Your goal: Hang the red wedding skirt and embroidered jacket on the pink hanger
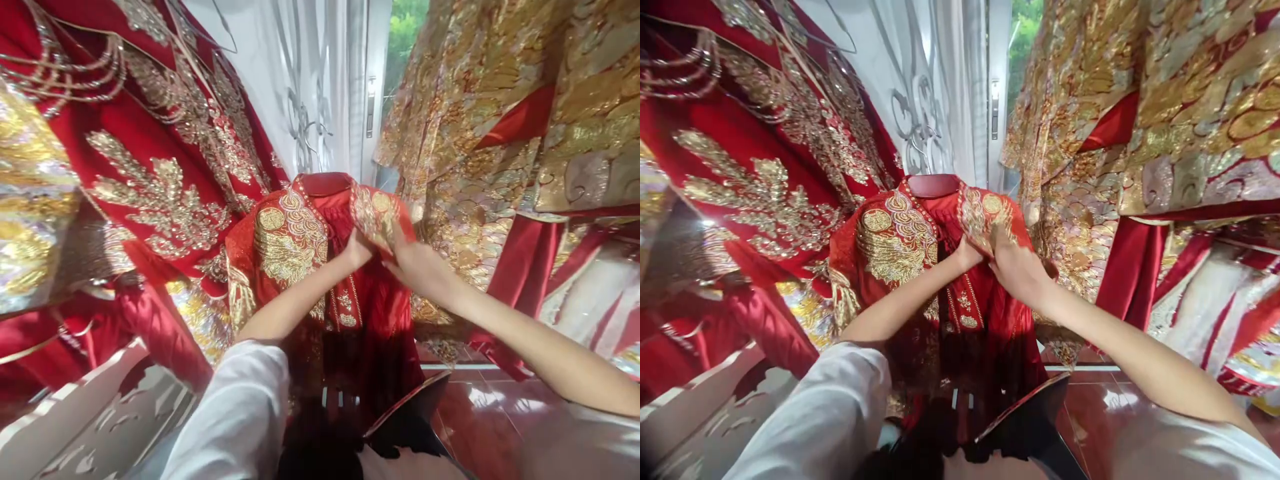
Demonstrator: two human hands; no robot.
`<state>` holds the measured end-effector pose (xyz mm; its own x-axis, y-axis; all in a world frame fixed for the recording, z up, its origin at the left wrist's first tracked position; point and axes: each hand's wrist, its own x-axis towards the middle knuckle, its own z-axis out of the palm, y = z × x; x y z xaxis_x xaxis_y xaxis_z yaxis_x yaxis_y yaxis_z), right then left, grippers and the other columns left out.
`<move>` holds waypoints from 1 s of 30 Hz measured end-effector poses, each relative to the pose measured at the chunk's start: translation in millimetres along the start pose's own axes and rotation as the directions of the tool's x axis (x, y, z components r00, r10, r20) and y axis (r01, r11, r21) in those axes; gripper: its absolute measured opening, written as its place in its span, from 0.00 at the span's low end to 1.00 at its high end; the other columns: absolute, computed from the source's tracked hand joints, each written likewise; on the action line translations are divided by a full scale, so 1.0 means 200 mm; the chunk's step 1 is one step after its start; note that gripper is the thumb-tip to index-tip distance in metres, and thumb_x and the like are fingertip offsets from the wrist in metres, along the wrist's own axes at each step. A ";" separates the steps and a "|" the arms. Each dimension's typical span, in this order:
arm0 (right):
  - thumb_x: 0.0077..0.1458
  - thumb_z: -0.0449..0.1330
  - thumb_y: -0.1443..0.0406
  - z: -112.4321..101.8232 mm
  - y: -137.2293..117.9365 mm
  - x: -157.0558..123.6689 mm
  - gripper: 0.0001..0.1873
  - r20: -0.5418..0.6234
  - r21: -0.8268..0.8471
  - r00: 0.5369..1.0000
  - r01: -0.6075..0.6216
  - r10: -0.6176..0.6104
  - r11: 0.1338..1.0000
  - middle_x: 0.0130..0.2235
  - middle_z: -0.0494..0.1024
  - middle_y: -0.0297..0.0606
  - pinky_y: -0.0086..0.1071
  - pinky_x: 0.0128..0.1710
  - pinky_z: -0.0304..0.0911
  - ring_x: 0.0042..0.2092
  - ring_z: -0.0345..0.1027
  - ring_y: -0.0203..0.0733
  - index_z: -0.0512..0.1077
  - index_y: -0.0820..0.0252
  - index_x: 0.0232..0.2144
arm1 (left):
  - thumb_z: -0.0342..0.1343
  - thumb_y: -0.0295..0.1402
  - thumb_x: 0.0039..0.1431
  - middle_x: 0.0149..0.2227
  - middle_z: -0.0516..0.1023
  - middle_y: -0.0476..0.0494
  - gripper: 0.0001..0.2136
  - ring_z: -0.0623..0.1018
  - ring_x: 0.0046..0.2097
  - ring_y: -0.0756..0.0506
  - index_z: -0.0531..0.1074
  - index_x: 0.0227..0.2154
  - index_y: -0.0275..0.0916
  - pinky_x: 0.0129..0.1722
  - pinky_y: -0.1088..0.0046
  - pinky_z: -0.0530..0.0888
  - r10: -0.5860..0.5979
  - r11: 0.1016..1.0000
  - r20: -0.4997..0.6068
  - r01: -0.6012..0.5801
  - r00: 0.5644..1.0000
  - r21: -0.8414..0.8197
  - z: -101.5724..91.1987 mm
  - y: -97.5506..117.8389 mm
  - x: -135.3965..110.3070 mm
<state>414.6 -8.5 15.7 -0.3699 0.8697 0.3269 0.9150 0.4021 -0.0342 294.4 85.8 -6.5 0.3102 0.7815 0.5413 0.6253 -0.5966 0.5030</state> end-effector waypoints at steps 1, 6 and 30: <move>0.58 0.50 0.68 0.07 0.02 0.00 0.33 0.075 0.014 0.997 0.003 -0.004 1.000 0.34 0.76 0.56 0.38 0.34 0.63 0.37 0.73 0.56 0.47 0.81 0.62 | 0.47 0.28 0.61 0.47 0.76 0.40 0.11 0.71 0.55 0.41 0.74 0.41 0.35 0.57 0.51 0.66 0.007 1.000 -0.003 -0.007 1.000 0.028 -0.04 -0.01 -0.09; 0.56 0.47 0.75 0.17 -0.04 -0.03 0.34 0.171 0.147 0.985 -0.005 -0.021 0.989 0.31 0.76 0.53 0.34 0.30 0.61 0.32 0.73 0.49 0.44 0.83 0.63 | 0.47 0.27 0.57 0.43 0.78 0.38 0.11 0.74 0.50 0.42 0.75 0.36 0.34 0.54 0.60 0.69 0.228 0.903 -0.016 -0.205 0.974 0.377 -0.46 0.00 -0.43; 0.63 0.44 0.54 -0.10 0.09 0.87 0.24 -0.407 0.398 0.866 0.454 -0.291 0.797 0.21 0.55 0.31 0.30 0.33 0.57 0.27 0.52 0.33 0.59 0.60 0.19 | 0.50 0.35 0.59 0.18 0.49 0.53 0.20 0.52 0.24 0.52 0.50 0.15 0.39 0.27 0.72 0.53 0.074 0.974 -0.315 -0.001 0.946 0.225 -1.00 -0.31 -0.02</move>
<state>369.7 144.0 90.3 -0.5207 0.5200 0.6771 0.4971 0.8295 -0.2547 110.7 83.3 94.4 0.1142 0.6378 0.7617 0.7702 -0.5411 0.3377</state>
